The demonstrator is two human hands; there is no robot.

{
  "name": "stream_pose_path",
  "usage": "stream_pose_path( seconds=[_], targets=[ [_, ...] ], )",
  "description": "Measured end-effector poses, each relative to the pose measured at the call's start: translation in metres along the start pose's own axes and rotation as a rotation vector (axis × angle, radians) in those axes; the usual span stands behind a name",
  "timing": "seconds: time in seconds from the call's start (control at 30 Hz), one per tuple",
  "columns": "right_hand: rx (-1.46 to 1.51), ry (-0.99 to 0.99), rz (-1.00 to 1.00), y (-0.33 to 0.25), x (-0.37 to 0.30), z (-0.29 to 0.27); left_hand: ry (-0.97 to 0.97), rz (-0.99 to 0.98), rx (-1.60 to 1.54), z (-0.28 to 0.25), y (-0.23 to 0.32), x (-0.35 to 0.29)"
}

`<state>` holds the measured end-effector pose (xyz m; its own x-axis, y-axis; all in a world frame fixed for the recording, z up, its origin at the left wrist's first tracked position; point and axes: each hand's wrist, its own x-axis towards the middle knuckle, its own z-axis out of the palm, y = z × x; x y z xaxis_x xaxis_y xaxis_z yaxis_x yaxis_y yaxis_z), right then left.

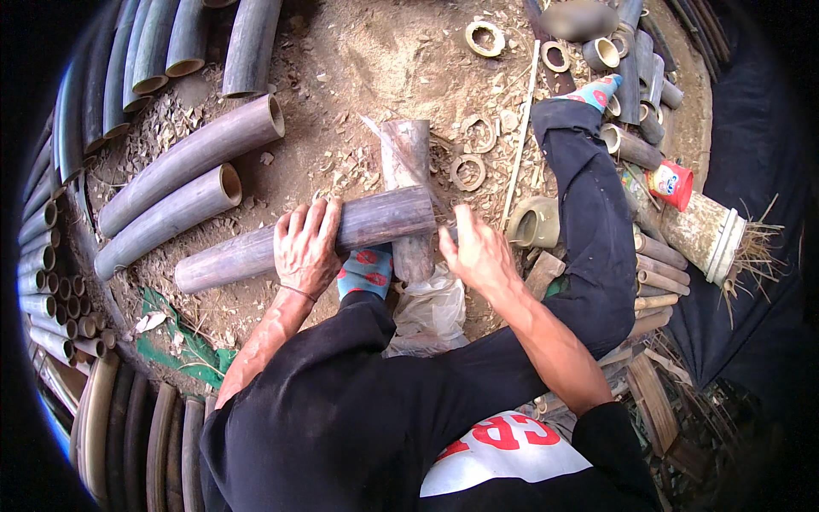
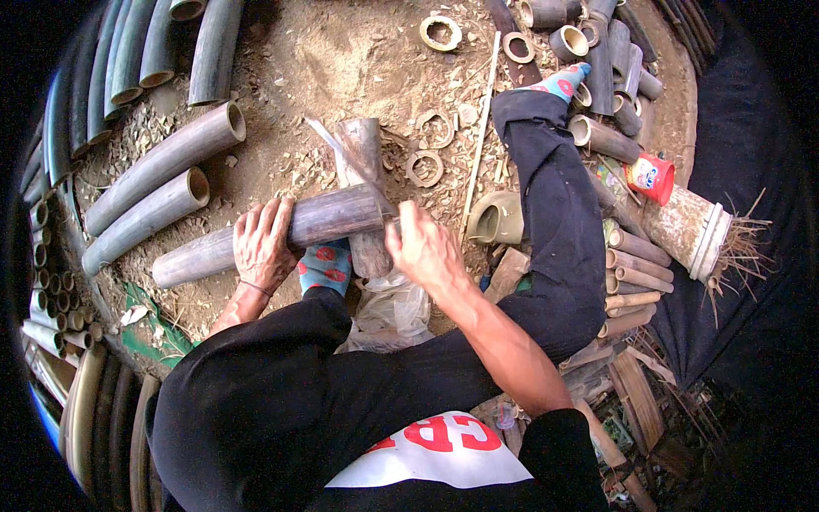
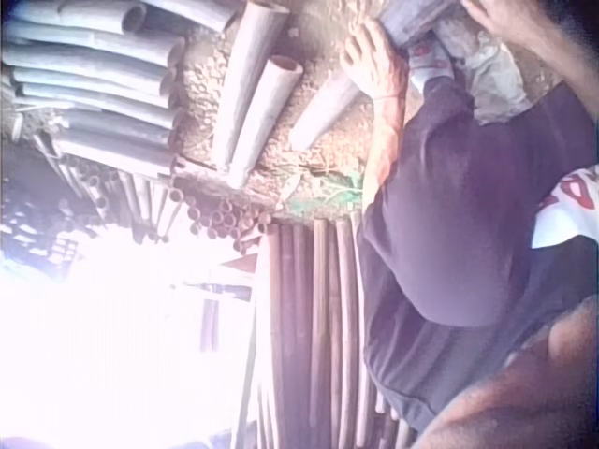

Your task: The person cuts a bamboo pole using a machete while sitting on the ground.

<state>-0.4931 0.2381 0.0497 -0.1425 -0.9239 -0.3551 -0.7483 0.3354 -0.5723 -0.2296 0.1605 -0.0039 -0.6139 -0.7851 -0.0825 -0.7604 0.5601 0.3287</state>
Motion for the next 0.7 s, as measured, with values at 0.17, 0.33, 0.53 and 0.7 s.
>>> stream_pose_path(
  seconds=[0.17, 0.33, 0.53, 0.7],
  targets=[
    [0.036, -0.125, 0.14, 0.009, -0.001, 0.002, -0.375, 0.018, -0.177, -0.034, -0.017, 0.019],
    [0.005, -0.035, 0.148, 0.005, -0.013, 0.003, -0.659, -0.025, -0.115, -0.048, -0.036, 0.046],
    [0.033, 0.126, -0.062, -0.023, -0.003, -0.013, -0.4, -0.054, -0.101, -0.035, -0.031, 0.032],
    [0.095, 0.33, -0.323, -0.039, -0.004, -0.012, -0.322, -0.04, -0.128, -0.025, -0.033, 0.025]
  ],
)
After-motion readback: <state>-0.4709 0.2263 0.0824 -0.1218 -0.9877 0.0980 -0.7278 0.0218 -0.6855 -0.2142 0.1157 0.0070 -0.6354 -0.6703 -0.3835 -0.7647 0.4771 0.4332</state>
